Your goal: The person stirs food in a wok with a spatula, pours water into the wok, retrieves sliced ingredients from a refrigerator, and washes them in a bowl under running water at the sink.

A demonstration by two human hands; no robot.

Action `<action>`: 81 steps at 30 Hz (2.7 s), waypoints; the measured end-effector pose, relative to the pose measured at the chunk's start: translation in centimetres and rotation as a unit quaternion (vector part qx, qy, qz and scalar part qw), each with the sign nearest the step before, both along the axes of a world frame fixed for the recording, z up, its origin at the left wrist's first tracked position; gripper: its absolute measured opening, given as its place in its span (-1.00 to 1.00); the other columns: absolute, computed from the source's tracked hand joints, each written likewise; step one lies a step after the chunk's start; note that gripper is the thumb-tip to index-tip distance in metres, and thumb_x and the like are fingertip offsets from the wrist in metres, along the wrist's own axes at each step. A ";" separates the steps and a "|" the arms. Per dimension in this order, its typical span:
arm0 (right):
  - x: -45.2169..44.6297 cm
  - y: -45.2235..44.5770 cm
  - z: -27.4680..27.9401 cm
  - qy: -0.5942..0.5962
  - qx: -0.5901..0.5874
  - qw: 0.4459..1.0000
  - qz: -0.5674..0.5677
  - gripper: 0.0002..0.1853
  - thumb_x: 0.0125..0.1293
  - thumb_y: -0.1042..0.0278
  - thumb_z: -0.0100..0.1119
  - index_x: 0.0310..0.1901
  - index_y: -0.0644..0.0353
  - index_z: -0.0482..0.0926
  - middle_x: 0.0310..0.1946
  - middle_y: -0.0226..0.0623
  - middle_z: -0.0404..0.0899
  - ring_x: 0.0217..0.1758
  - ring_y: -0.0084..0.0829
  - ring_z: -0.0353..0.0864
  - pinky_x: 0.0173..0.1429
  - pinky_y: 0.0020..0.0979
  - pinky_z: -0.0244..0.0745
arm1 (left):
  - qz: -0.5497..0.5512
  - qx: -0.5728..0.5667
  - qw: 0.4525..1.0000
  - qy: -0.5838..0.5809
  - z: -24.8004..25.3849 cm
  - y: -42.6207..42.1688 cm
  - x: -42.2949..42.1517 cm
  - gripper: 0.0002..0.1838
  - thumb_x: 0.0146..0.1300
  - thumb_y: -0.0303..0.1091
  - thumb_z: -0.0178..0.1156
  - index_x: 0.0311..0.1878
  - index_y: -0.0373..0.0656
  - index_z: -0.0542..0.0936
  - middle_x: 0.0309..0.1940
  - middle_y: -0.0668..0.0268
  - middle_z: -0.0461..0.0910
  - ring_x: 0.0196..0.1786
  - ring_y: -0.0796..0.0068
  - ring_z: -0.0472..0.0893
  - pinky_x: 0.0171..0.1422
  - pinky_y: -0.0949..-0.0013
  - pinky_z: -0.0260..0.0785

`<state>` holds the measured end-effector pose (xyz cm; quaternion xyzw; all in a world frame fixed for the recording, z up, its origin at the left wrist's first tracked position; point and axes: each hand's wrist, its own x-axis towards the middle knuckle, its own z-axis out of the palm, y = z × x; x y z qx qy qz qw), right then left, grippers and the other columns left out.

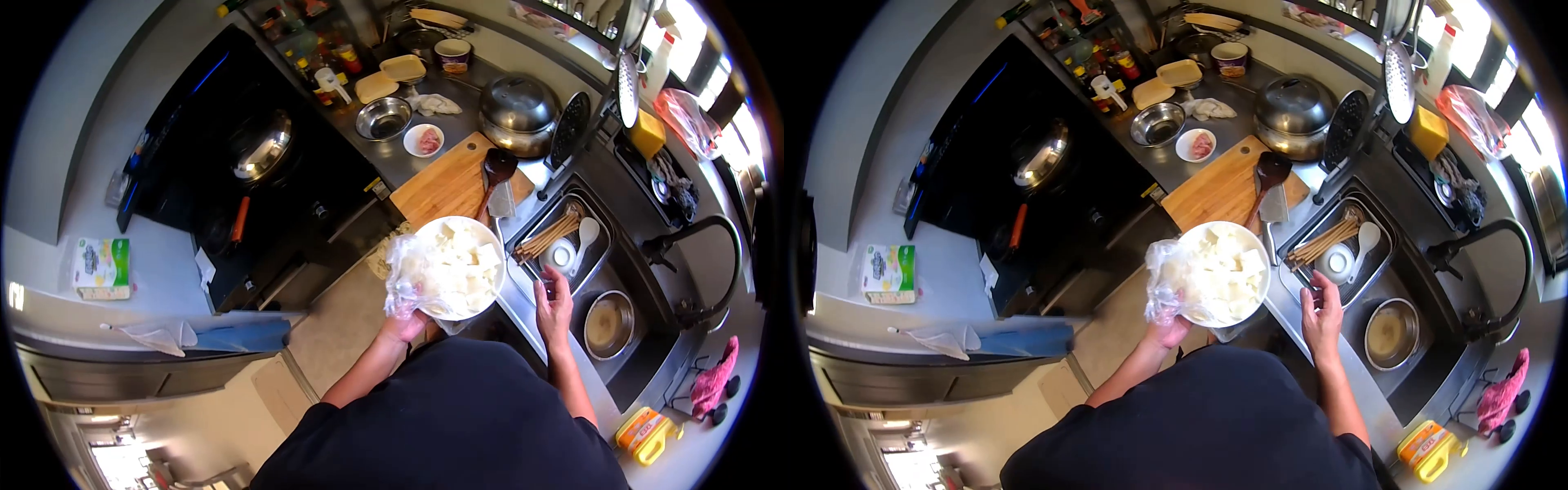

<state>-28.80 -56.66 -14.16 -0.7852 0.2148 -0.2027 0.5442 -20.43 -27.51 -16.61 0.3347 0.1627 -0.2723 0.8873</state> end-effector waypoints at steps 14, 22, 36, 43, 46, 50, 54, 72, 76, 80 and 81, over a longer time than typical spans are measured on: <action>4.5 6.0 -2.9 0.050 -0.003 0.997 -0.051 -0.66 0.44 0.42 0.21 0.19 0.30 0.53 -0.16 -0.41 0.58 -0.31 -0.66 0.47 -0.20 -0.56 0.46 | 0.035 0.015 0.995 -0.088 -1.0 11.0 11.1 -0.38 0.44 -0.28 0.21 0.49 -0.02 0.25 0.40 0.24 0.39 0.38 0.21 0.46 0.47 0.05 0.37; 8.3 15.9 -0.1 0.016 0.139 0.983 -0.117 -0.65 0.49 0.29 0.18 0.19 0.31 0.53 -0.19 -0.42 0.58 -0.29 -0.65 0.48 -0.18 -0.59 0.42 | -0.049 -0.042 0.997 -0.050 -0.7 11.8 22.2 -0.41 0.35 -0.27 0.33 0.40 0.03 0.37 0.27 0.34 0.53 0.28 0.29 0.55 0.37 0.12 0.48; 16.3 13.8 2.4 0.006 0.219 0.976 -0.015 -0.62 0.55 0.20 0.09 0.20 0.31 0.53 -0.15 -0.35 0.66 -0.28 -0.62 0.60 -0.23 -0.56 0.48 | -0.087 -0.008 0.993 -0.085 1.9 7.9 33.6 -0.48 0.43 -0.26 0.23 0.40 -0.06 0.37 0.30 0.26 0.51 0.31 0.25 0.52 0.42 0.08 0.41; 31.4 8.8 3.8 0.019 0.076 0.996 -0.052 -0.67 0.50 0.23 0.12 0.09 0.29 0.63 -0.23 -0.24 0.72 -0.29 -0.51 0.70 -0.20 -0.48 0.57 | -0.093 -0.029 0.982 -0.161 6.1 0.7 51.6 -0.50 0.43 -0.27 0.20 0.38 -0.08 0.36 0.26 0.24 0.52 0.24 0.19 0.57 0.29 0.02 0.51; 41.2 4.9 -0.4 0.069 -0.010 0.998 -0.007 -0.62 0.35 0.25 0.26 0.12 0.24 0.62 -0.34 -0.20 0.72 -0.28 -0.44 0.74 -0.16 -0.38 0.59 | -0.093 -0.049 0.978 -0.179 7.8 0.3 57.1 -0.50 0.44 -0.28 0.18 0.40 -0.08 0.36 0.27 0.21 0.51 0.26 0.17 0.56 0.32 0.00 0.49; 54.0 2.3 -4.7 0.186 -0.184 0.962 0.074 -0.28 0.14 0.08 0.41 0.35 0.06 0.46 -0.20 -0.01 0.73 -0.12 -0.01 0.72 0.02 -0.09 0.59 | -0.086 -0.009 0.975 -0.205 6.8 0.5 61.7 -0.47 0.42 -0.30 0.23 0.40 -0.08 0.36 0.29 0.22 0.51 0.29 0.18 0.53 0.38 0.02 0.44; 61.7 2.3 -6.4 0.242 -0.332 0.903 0.126 -0.40 0.11 0.00 0.40 0.19 0.03 0.58 -0.21 -0.03 0.73 -0.09 0.02 0.72 0.04 -0.06 0.61 | -0.099 0.030 0.978 -0.179 4.7 1.7 64.3 -0.47 0.39 -0.29 0.27 0.38 -0.08 0.38 0.25 0.25 0.54 0.25 0.24 0.57 0.34 0.06 0.49; 54.9 -0.6 -2.1 0.084 0.421 0.900 -0.078 -0.61 0.57 0.16 -0.08 0.16 0.30 0.51 -0.10 -0.19 0.68 -0.08 -0.38 0.72 -0.03 -0.28 0.70 | -0.352 0.036 0.930 -0.098 -2.4 -11.2 68.4 -0.62 0.46 -0.23 0.18 0.26 -0.10 0.48 0.12 0.27 0.61 0.13 0.32 0.63 0.25 0.12 0.55; 54.7 -0.2 -7.7 0.011 0.385 0.919 -0.084 -0.63 0.48 0.35 -0.03 0.22 0.36 0.45 0.04 -0.12 0.62 -0.03 -0.26 0.73 0.02 -0.22 0.74 | -0.378 0.086 0.917 -0.089 -4.9 -13.1 68.4 -0.55 0.48 -0.16 0.11 0.32 -0.16 0.44 0.19 0.18 0.59 0.20 0.25 0.62 0.32 0.02 0.51; 55.1 0.0 -10.2 0.048 0.387 0.914 -0.113 -0.65 0.48 0.43 -0.07 0.23 0.28 0.45 0.03 -0.15 0.64 0.00 -0.27 0.74 0.09 -0.21 0.72 | -0.394 0.047 0.917 -0.050 -8.2 -14.3 69.1 -0.57 0.52 -0.21 0.00 0.34 -0.21 0.44 0.25 0.07 0.55 0.25 0.10 0.59 0.36 -0.08 0.46; 55.1 0.3 -10.2 0.060 0.398 0.908 -0.116 -0.65 0.48 0.43 -0.07 0.23 0.27 0.45 0.03 -0.15 0.64 -0.01 -0.27 0.73 0.08 -0.21 0.72 | -0.409 0.025 0.912 -0.030 -9.6 -14.9 70.0 -0.57 0.52 -0.22 -0.03 0.34 -0.22 0.45 0.26 0.05 0.54 0.25 0.07 0.58 0.36 -0.11 0.45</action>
